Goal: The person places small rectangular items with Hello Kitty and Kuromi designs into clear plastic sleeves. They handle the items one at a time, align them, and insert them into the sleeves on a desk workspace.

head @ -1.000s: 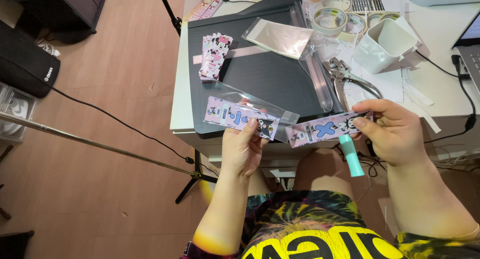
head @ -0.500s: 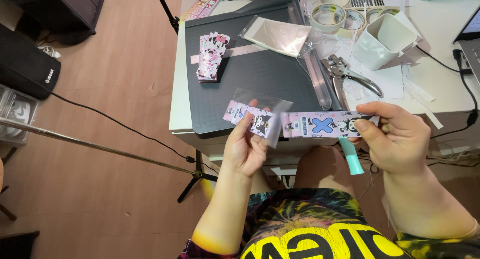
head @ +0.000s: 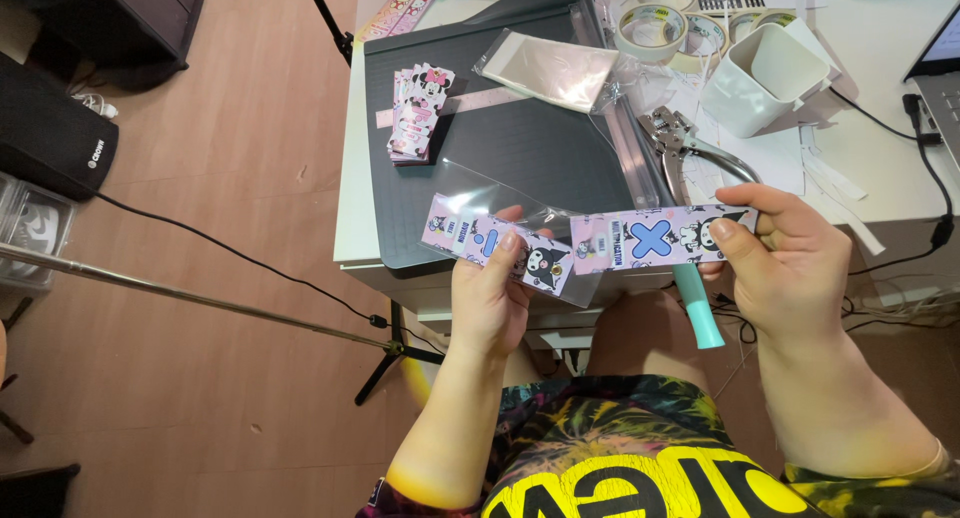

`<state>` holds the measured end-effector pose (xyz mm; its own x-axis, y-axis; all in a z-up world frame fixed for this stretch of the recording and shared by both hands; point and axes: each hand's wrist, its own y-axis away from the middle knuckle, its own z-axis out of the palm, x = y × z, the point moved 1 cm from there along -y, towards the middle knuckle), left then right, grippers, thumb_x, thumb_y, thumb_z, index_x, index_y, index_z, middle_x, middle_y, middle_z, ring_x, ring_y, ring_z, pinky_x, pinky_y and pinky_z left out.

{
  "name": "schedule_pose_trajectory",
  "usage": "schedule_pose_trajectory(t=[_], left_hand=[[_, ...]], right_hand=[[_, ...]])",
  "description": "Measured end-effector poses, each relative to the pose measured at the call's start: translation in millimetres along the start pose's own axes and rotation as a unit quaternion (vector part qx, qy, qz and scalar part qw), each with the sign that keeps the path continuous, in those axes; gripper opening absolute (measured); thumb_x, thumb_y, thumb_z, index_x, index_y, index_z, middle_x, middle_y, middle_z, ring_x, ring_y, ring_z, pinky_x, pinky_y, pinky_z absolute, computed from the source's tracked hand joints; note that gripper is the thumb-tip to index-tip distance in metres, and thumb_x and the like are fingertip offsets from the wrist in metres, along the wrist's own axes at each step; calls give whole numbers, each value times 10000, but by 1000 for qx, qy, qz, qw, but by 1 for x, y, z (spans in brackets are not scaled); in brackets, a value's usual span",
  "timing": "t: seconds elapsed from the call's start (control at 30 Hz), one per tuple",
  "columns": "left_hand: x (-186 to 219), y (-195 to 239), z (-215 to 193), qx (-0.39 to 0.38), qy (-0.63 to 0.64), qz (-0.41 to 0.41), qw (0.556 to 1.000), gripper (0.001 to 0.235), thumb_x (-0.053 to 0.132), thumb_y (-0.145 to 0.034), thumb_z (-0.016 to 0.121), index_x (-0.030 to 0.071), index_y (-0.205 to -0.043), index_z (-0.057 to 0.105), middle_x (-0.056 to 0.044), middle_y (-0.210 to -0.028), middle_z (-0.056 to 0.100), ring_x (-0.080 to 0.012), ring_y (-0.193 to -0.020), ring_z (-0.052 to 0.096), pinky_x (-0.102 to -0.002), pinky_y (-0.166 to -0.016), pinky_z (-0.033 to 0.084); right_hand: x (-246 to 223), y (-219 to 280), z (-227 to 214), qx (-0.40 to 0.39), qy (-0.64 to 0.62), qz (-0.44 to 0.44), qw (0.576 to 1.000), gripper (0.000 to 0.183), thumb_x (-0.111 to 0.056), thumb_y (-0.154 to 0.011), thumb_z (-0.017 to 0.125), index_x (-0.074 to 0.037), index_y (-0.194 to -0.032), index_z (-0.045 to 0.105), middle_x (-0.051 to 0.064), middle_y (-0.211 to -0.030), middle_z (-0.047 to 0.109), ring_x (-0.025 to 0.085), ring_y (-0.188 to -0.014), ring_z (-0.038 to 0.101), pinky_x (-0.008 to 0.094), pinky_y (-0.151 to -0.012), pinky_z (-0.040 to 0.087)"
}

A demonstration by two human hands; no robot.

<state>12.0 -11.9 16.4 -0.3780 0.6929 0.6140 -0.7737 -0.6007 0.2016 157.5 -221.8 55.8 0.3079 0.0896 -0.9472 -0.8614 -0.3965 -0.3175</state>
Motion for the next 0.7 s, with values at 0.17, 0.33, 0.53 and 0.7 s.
schedule_pose_trajectory(t=[0.17, 0.33, 0.53, 0.7], left_hand=[[-9, -6, -8, -10, 25, -2, 1000, 425, 150, -913, 696, -1, -1298, 597, -203, -898, 731, -293, -900, 748, -399, -746, 626], [-8, -4, -5, -4, 19, -16, 1000, 450, 149, -889, 711, -9, -1296, 603, -201, -923, 722, -294, -903, 743, -405, -775, 621], [-8, -2, 1, -13, -54, 29, 998, 545, 189, -865, 726, 1, -1350, 563, -227, -955, 717, -314, -954, 741, -405, -749, 624], [-14, -10, -5, -35, -29, 15, 999, 551, 111, -906, 685, 4, -1423, 527, -260, -1112, 722, -281, -956, 719, -379, -825, 609]], right_hand=[[1, -2, -10, -14, 70, -31, 997, 235, 15, -1001, 690, 35, -1234, 664, 55, -684, 575, 82, -564, 591, 148, -563, 481], [7, -2, -21, -36, 86, -53, 994, 239, 43, -986, 704, 72, -1218, 655, 124, -774, 626, 118, -601, 610, 165, -567, 492], [8, 1, -16, -49, 63, -46, 996, 256, 13, -944, 720, 47, -1192, 667, 94, -817, 646, 101, -586, 630, 133, -549, 473], [13, -9, 2, -74, 18, 27, 997, 288, 59, -963, 658, 46, -1250, 634, 183, -858, 677, 176, -607, 662, 217, -599, 596]])
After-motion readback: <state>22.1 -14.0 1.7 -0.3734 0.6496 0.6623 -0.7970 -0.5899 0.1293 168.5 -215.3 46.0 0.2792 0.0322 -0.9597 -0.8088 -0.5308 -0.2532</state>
